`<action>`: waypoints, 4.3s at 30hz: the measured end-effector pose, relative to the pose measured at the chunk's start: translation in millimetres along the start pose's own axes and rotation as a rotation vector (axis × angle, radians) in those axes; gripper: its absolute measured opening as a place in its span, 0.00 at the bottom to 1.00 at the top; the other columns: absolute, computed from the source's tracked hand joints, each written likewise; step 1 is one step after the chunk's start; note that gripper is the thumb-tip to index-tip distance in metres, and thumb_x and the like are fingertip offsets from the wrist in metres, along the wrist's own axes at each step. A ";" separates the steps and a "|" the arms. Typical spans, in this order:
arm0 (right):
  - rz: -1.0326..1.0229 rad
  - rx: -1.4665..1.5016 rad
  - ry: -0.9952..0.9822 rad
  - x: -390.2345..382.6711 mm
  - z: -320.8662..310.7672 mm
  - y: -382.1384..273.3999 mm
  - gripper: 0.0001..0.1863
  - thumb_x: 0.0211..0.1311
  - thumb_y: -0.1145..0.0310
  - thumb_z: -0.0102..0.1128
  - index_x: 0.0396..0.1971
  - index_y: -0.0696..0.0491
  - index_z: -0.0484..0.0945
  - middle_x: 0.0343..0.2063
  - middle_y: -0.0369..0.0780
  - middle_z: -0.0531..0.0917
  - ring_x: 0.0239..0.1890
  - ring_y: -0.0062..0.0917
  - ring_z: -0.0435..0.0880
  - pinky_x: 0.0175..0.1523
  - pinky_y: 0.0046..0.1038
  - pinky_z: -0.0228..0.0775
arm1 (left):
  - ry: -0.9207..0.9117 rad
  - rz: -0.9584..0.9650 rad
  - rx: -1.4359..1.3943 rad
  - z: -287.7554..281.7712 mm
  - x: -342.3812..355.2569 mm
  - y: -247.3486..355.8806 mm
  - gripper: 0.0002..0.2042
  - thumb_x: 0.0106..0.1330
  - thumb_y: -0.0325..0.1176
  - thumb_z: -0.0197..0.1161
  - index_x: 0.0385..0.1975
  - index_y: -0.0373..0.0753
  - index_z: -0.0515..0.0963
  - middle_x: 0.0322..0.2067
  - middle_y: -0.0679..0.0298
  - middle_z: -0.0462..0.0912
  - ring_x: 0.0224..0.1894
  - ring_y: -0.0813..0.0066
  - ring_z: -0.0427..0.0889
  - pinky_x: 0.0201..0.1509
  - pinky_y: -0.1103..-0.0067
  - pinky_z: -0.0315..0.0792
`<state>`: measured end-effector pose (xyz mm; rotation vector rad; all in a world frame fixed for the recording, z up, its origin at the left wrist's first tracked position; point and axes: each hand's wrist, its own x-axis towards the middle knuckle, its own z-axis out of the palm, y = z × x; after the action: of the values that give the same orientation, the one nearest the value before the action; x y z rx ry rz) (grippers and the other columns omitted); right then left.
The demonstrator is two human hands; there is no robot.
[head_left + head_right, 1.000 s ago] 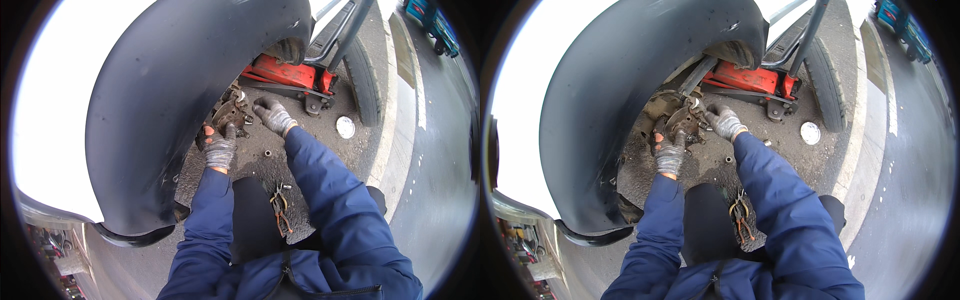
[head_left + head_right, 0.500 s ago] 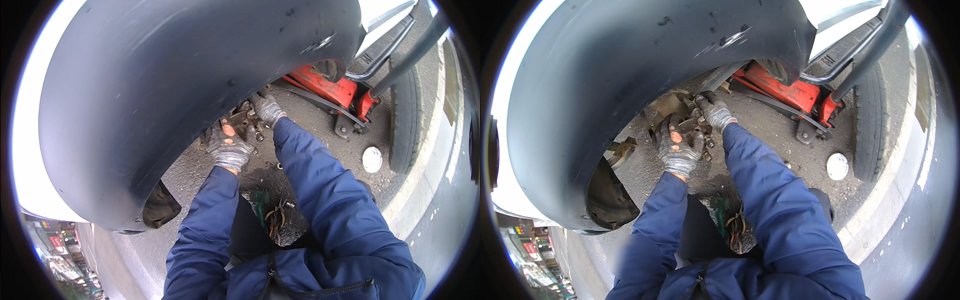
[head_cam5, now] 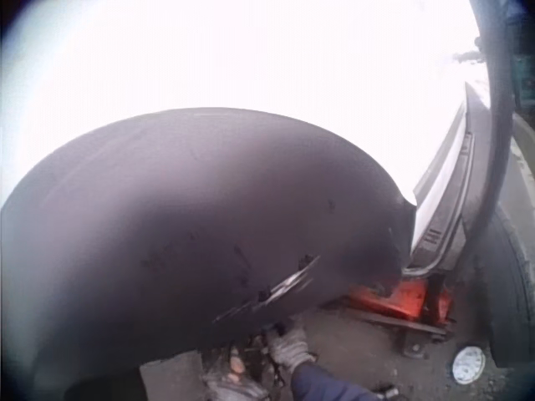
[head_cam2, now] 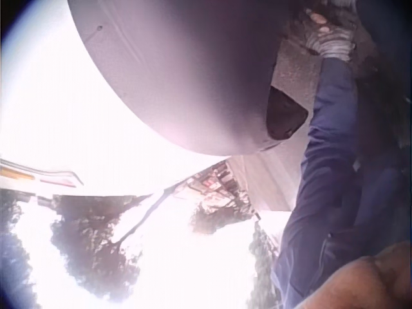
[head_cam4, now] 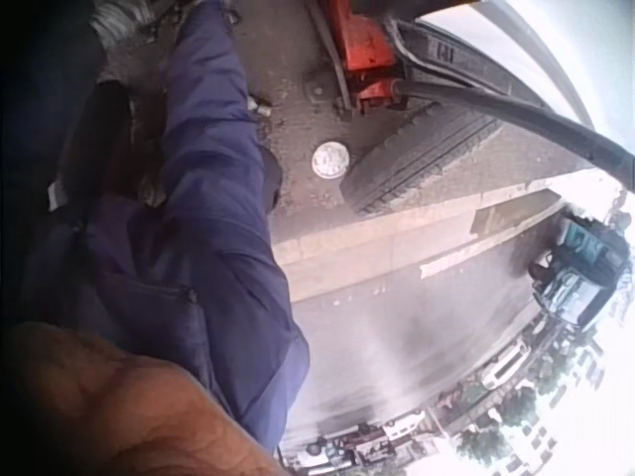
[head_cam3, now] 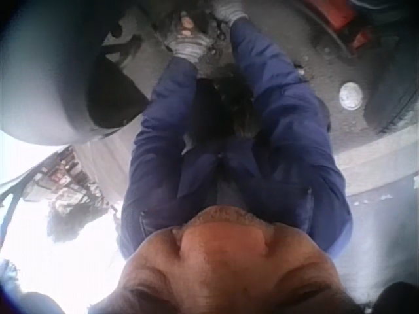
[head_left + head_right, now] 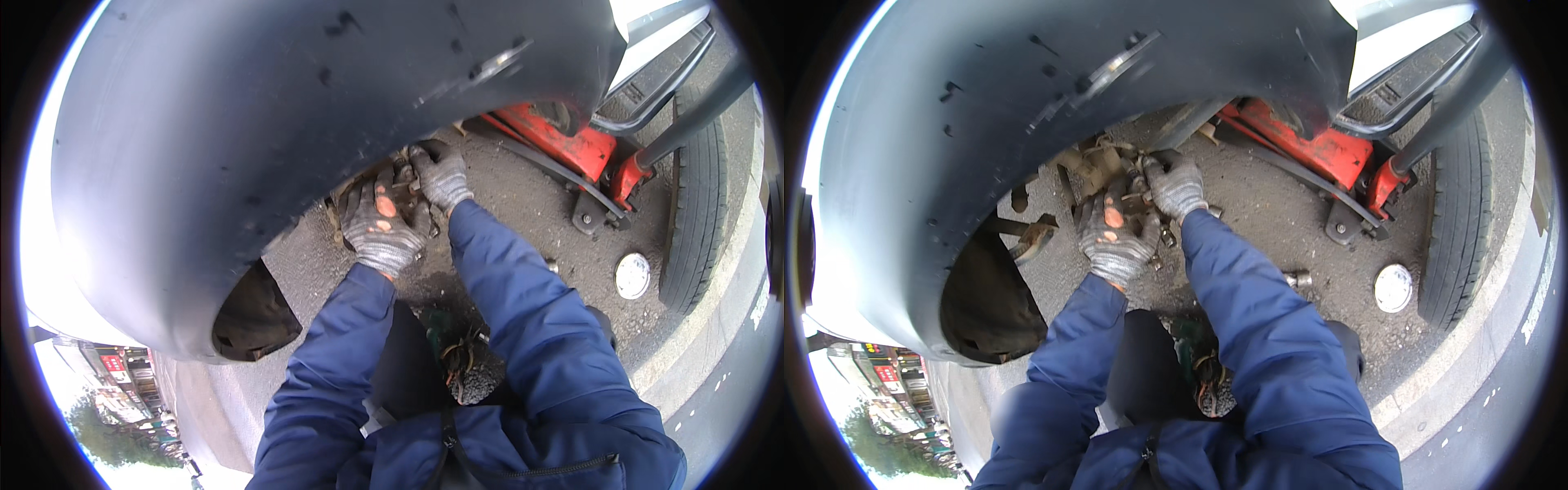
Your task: The person kneels beside a car and uses a cordless impact wrench and pliers to work on the wheel hub and brake assembly. They then stand, walk into a nearby shop, wipe a metal part with a cloth, and return to the car.
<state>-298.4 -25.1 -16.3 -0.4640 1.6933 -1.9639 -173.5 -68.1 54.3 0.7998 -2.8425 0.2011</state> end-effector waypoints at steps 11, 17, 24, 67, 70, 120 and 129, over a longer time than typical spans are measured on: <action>0.056 0.188 -0.008 -5.3 -1.7 1.1 0.18 0.61 0.61 0.56 0.42 0.60 0.79 0.28 0.49 0.84 0.27 0.32 0.85 0.37 0.31 0.76 | -0.058 -0.002 0.104 -5.3 1.5 10.3 0.38 0.50 0.57 0.57 0.57 0.35 0.67 0.54 0.48 0.71 0.58 0.52 0.68 0.66 0.61 0.56; -0.030 0.044 0.052 -5.4 -1.8 3.6 0.19 0.60 0.59 0.56 0.42 0.61 0.79 0.32 0.51 0.83 0.33 0.34 0.85 0.42 0.32 0.74 | -0.067 -0.014 0.072 3.2 2.5 4.3 0.38 0.50 0.57 0.58 0.57 0.35 0.68 0.54 0.48 0.71 0.58 0.52 0.68 0.66 0.61 0.57; 0.085 0.525 -0.075 11.1 -14.2 22.4 0.19 0.64 0.59 0.53 0.46 0.59 0.75 0.39 0.45 0.82 0.37 0.26 0.81 0.42 0.28 0.74 | -0.125 -0.051 -0.049 11.8 2.9 -0.8 0.37 0.51 0.56 0.57 0.57 0.34 0.69 0.53 0.47 0.72 0.57 0.51 0.69 0.65 0.59 0.56; 0.555 -0.147 0.422 -145.6 -176.5 88.2 0.18 0.62 0.55 0.55 0.41 0.55 0.76 0.30 0.39 0.83 0.26 0.23 0.80 0.28 0.27 0.72 | 0.164 0.059 -0.003 11.3 1.7 3.1 0.34 0.53 0.61 0.56 0.49 0.36 0.75 0.42 0.45 0.80 0.45 0.49 0.80 0.50 0.60 0.72; 0.722 -0.259 0.373 -196.1 -170.9 125.0 0.16 0.60 0.59 0.56 0.41 0.55 0.79 0.32 0.41 0.84 0.30 0.25 0.82 0.33 0.30 0.74 | 0.216 0.068 0.054 12.9 0.8 4.0 0.32 0.52 0.58 0.59 0.49 0.37 0.76 0.38 0.48 0.82 0.41 0.52 0.82 0.46 0.63 0.74; 0.693 -0.131 0.243 -403.8 -105.4 -97.9 0.11 0.58 0.75 0.51 0.39 0.62 0.76 0.25 0.43 0.79 0.27 0.24 0.78 0.34 0.26 0.70 | -0.812 -0.225 -0.383 201.8 -161.6 25.6 0.31 0.55 0.40 0.68 0.58 0.38 0.67 0.52 0.50 0.75 0.55 0.58 0.75 0.57 0.72 0.69; 0.835 0.048 0.275 -397.4 -163.3 -79.0 0.13 0.59 0.70 0.51 0.39 0.64 0.74 0.26 0.41 0.79 0.30 0.20 0.76 0.38 0.24 0.67 | -0.799 -0.144 -0.749 322.6 -127.4 37.0 0.16 0.63 0.30 0.57 0.50 0.36 0.71 0.46 0.53 0.77 0.46 0.63 0.77 0.50 0.73 0.74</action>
<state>-77.2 343.7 60.4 0.4947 1.6110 -1.4618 -130.4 -30.3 -289.8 1.0299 -3.0558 -1.3984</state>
